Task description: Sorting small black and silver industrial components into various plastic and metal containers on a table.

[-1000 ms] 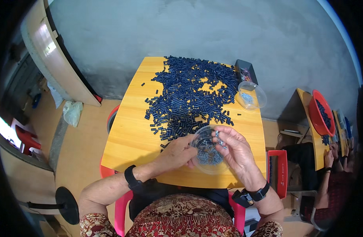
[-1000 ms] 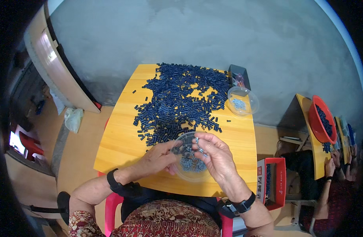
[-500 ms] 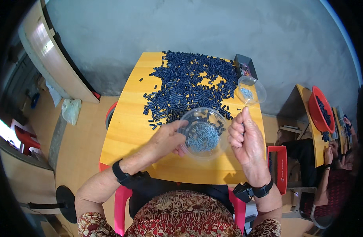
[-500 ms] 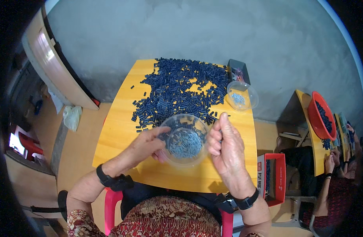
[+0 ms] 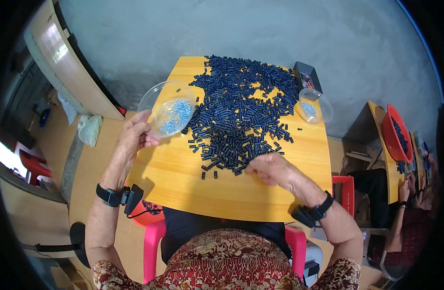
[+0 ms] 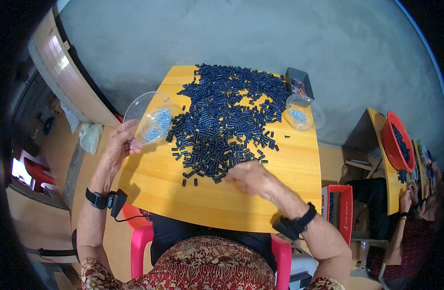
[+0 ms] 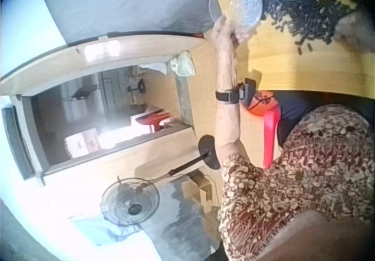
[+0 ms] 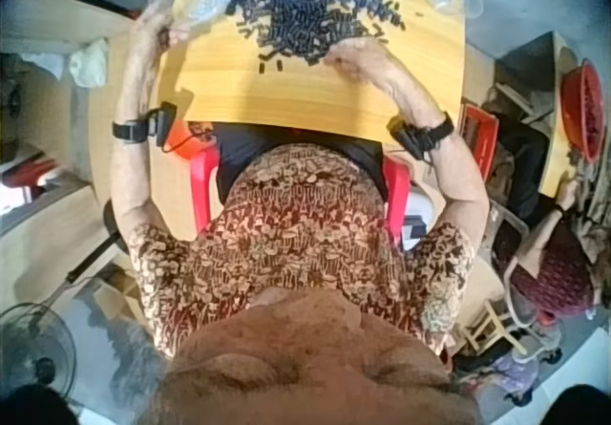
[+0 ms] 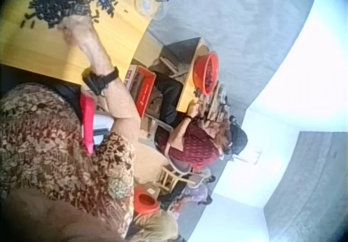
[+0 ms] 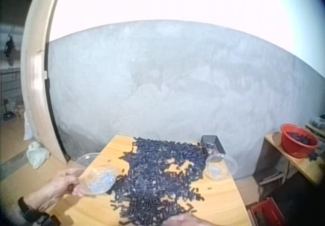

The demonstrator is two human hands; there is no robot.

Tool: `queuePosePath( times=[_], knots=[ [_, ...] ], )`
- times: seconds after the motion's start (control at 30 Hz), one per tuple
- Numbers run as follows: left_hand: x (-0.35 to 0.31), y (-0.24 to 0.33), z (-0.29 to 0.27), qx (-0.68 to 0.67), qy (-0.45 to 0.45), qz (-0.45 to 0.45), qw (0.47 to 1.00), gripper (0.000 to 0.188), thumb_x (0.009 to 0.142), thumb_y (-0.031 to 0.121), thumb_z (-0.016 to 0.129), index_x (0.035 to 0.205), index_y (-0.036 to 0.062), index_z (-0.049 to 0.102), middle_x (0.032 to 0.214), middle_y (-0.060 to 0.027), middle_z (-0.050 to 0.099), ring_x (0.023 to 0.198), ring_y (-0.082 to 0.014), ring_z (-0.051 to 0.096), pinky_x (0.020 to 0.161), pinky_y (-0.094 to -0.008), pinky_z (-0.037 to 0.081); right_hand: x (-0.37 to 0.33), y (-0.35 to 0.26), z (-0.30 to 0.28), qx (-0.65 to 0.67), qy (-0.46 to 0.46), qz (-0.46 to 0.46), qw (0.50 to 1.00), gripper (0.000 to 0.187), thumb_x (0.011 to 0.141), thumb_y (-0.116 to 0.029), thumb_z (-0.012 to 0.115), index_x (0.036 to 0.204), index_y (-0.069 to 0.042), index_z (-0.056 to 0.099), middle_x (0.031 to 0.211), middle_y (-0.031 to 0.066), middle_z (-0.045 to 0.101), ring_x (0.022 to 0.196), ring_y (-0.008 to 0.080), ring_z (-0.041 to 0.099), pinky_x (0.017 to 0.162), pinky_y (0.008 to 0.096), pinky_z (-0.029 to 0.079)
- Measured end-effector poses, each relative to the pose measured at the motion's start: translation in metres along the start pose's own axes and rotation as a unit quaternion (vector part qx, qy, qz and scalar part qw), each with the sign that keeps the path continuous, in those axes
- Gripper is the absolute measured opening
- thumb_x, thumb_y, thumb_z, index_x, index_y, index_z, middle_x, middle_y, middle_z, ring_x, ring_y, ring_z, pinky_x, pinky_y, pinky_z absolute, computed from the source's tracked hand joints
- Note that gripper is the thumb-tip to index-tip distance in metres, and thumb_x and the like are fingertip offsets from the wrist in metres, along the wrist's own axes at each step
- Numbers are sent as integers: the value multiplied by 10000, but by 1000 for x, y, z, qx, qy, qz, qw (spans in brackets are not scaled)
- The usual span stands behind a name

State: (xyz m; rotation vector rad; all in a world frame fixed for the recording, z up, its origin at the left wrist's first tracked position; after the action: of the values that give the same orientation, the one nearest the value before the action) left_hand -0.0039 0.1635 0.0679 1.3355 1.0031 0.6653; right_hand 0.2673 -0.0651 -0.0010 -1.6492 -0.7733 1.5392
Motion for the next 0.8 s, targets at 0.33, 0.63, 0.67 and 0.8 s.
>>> queuePosePath(
  times=[0.33, 0.63, 0.67, 0.8],
  knots=[
    [28, -34, -43, -49, 69, -17, 996, 587, 928, 110, 509, 1477, -25, 349, 793, -107, 688, 591, -143, 668, 535, -199, 521, 43, -28, -29, 89, 57, -56, 993, 203, 1001, -200, 595, 933, -22, 665, 581, -47, 429, 467, 39, 346, 398, 202, 250],
    [73, -55, -37, -117, 98, 2, 988, 184, 940, 79, 517, 1085, -28, 552, 746, -144, 661, 561, -167, 649, 435, -198, 491, 8, -10, -26, 345, 94, -140, 923, 245, 1045, -252, 542, 932, -36, 562, 635, -30, 410, 473, 57, 329, 397, 195, 247],
    [76, -55, -42, -95, 101, 1, 990, 156, 927, 84, 514, 1040, -17, 550, 763, -141, 675, 582, -175, 665, 466, -206, 508, 7, -9, -22, 356, 88, -131, 921, 243, 1042, -250, 549, 925, -38, 568, 640, -21, 419, 474, 59, 337, 391, 192, 251],
    [79, -49, -36, -89, 106, -22, 990, 154, 936, 127, 532, 1037, 20, 579, 797, -130, 692, 622, -159, 672, 490, -202, 502, 3, -3, -20, 384, 84, -140, 909, 242, 1042, -254, 548, 928, -42, 576, 638, -18, 425, 475, 61, 343, 387, 188, 264]
  ],
)
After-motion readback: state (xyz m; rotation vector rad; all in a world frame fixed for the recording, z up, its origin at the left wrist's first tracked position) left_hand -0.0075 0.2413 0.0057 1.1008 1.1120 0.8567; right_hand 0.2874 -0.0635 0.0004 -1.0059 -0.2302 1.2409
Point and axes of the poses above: each hand's wrist, its own x-axis towards the middle knuckle, its own z-axis out of the palm, y = z × x, the point moved 6 cm from there along x, towards the middle knuckle
